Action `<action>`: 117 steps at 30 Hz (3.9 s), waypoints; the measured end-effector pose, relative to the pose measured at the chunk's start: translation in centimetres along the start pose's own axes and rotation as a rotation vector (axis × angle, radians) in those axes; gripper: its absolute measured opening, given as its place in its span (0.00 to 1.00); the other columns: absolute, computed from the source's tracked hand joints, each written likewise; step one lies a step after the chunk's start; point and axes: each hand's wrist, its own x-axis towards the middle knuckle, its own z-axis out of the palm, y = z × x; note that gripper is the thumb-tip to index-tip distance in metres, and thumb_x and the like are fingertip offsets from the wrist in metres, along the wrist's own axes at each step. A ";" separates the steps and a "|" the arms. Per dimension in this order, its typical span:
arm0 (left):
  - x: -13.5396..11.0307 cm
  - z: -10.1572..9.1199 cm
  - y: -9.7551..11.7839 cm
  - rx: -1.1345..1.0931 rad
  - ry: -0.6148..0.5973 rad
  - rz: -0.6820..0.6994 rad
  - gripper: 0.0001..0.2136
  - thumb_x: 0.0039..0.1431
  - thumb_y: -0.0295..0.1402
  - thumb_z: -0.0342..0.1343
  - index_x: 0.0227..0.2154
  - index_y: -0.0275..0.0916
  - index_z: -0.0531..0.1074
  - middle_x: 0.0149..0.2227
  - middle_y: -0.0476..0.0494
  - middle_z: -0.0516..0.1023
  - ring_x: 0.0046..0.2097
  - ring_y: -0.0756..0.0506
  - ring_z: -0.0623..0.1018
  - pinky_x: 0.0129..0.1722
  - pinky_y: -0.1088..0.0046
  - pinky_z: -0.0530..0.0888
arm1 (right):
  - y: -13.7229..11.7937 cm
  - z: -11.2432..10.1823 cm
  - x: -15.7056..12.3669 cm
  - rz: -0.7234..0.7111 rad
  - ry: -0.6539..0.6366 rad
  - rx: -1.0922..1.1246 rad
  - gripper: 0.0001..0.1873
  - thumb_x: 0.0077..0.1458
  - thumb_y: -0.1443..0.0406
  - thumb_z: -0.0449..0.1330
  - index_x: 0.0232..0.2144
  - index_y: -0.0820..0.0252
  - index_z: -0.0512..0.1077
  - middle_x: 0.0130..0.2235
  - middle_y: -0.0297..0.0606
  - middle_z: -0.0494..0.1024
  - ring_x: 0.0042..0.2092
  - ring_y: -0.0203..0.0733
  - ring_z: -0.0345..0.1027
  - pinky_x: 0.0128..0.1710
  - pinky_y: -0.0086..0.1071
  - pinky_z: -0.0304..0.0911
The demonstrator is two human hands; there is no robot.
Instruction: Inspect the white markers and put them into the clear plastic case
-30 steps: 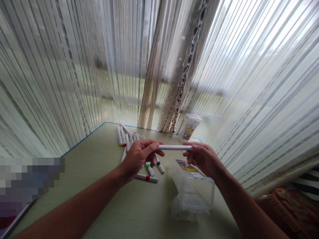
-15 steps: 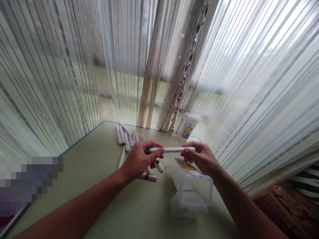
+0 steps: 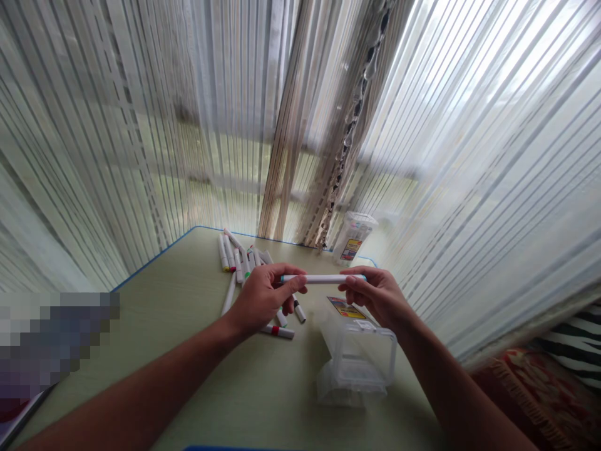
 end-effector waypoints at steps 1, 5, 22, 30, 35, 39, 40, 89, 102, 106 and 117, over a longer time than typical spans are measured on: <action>0.0 0.0 0.0 -0.006 -0.001 -0.003 0.15 0.54 0.38 0.64 0.39 0.31 0.78 0.29 0.42 0.81 0.19 0.54 0.72 0.17 0.79 0.69 | 0.0 0.0 0.0 0.001 -0.001 0.004 0.13 0.44 0.61 0.73 0.32 0.62 0.81 0.25 0.40 0.81 0.20 0.33 0.68 0.17 0.26 0.55; 0.1 -0.2 -0.2 -0.023 -0.026 -0.005 0.15 0.56 0.38 0.63 0.40 0.31 0.77 0.30 0.42 0.81 0.19 0.54 0.72 0.17 0.79 0.69 | -0.2 0.0 0.0 0.008 -0.013 0.010 0.12 0.44 0.60 0.73 0.32 0.62 0.82 0.25 0.41 0.82 0.20 0.33 0.68 0.18 0.25 0.54; 0.3 -0.7 -0.4 -0.224 -0.023 -0.045 0.15 0.57 0.35 0.59 0.44 0.30 0.77 0.31 0.40 0.81 0.19 0.52 0.73 0.20 0.75 0.71 | 0.0 -0.1 -0.1 0.031 -0.012 0.095 0.14 0.47 0.59 0.70 0.36 0.61 0.82 0.28 0.43 0.83 0.21 0.35 0.69 0.19 0.29 0.55; 0.3 -0.4 -0.7 -0.032 -0.015 0.008 0.14 0.55 0.38 0.64 0.39 0.32 0.76 0.29 0.44 0.80 0.20 0.54 0.71 0.18 0.79 0.71 | 0.1 0.0 -0.1 -0.015 0.032 0.002 0.14 0.42 0.60 0.74 0.32 0.60 0.82 0.25 0.40 0.82 0.21 0.33 0.67 0.19 0.27 0.54; 0.2 -0.3 -0.6 -0.007 0.004 0.029 0.15 0.50 0.37 0.68 0.37 0.31 0.76 0.27 0.47 0.77 0.19 0.54 0.71 0.17 0.80 0.69 | 0.2 0.1 -0.1 -0.029 0.046 -0.036 0.15 0.38 0.59 0.76 0.30 0.59 0.82 0.24 0.39 0.81 0.20 0.32 0.65 0.18 0.26 0.55; 0.1 -0.2 -0.7 -0.003 0.001 0.033 0.14 0.52 0.37 0.66 0.37 0.32 0.75 0.27 0.46 0.78 0.19 0.55 0.71 0.17 0.80 0.69 | 0.1 0.2 -0.1 -0.005 0.059 -0.031 0.16 0.38 0.58 0.76 0.31 0.59 0.82 0.24 0.39 0.81 0.20 0.32 0.66 0.19 0.26 0.59; 0.1 -0.2 -0.7 -0.006 0.001 0.034 0.14 0.53 0.37 0.65 0.37 0.32 0.76 0.28 0.45 0.78 0.19 0.55 0.71 0.17 0.80 0.69 | 0.0 0.2 -0.1 0.006 0.059 -0.028 0.16 0.38 0.58 0.76 0.31 0.59 0.82 0.25 0.39 0.81 0.20 0.32 0.66 0.19 0.26 0.61; 0.3 -0.5 -1.1 -0.179 -0.054 0.046 0.14 0.60 0.39 0.59 0.40 0.32 0.75 0.30 0.43 0.79 0.18 0.55 0.71 0.16 0.80 0.67 | -0.2 0.3 -0.4 0.049 0.102 0.053 0.16 0.40 0.59 0.75 0.34 0.58 0.84 0.25 0.42 0.81 0.23 0.32 0.67 0.22 0.21 0.64; -0.3 -0.2 -1.0 0.008 -0.025 0.065 0.15 0.51 0.39 0.67 0.34 0.32 0.75 0.24 0.49 0.74 0.20 0.55 0.71 0.18 0.82 0.68 | -0.2 0.5 -0.3 0.071 0.128 -0.066 0.18 0.32 0.59 0.79 0.27 0.61 0.81 0.20 0.38 0.78 0.20 0.30 0.66 0.19 0.21 0.62; -0.3 -0.2 -0.6 0.045 -0.013 0.057 0.15 0.51 0.39 0.67 0.35 0.32 0.76 0.27 0.47 0.76 0.21 0.54 0.72 0.18 0.81 0.69 | -0.4 0.8 -0.2 0.051 0.122 -0.057 0.20 0.31 0.57 0.78 0.27 0.61 0.81 0.22 0.39 0.80 0.19 0.31 0.65 0.18 0.23 0.59; -0.2 -0.2 0.4 0.026 -0.001 0.037 0.14 0.54 0.38 0.65 0.38 0.32 0.78 0.21 0.50 0.73 0.20 0.53 0.71 0.19 0.79 0.70 | -0.3 0.5 -0.3 0.017 0.014 0.021 0.14 0.44 0.59 0.73 0.34 0.59 0.81 0.27 0.40 0.82 0.21 0.32 0.67 0.18 0.25 0.57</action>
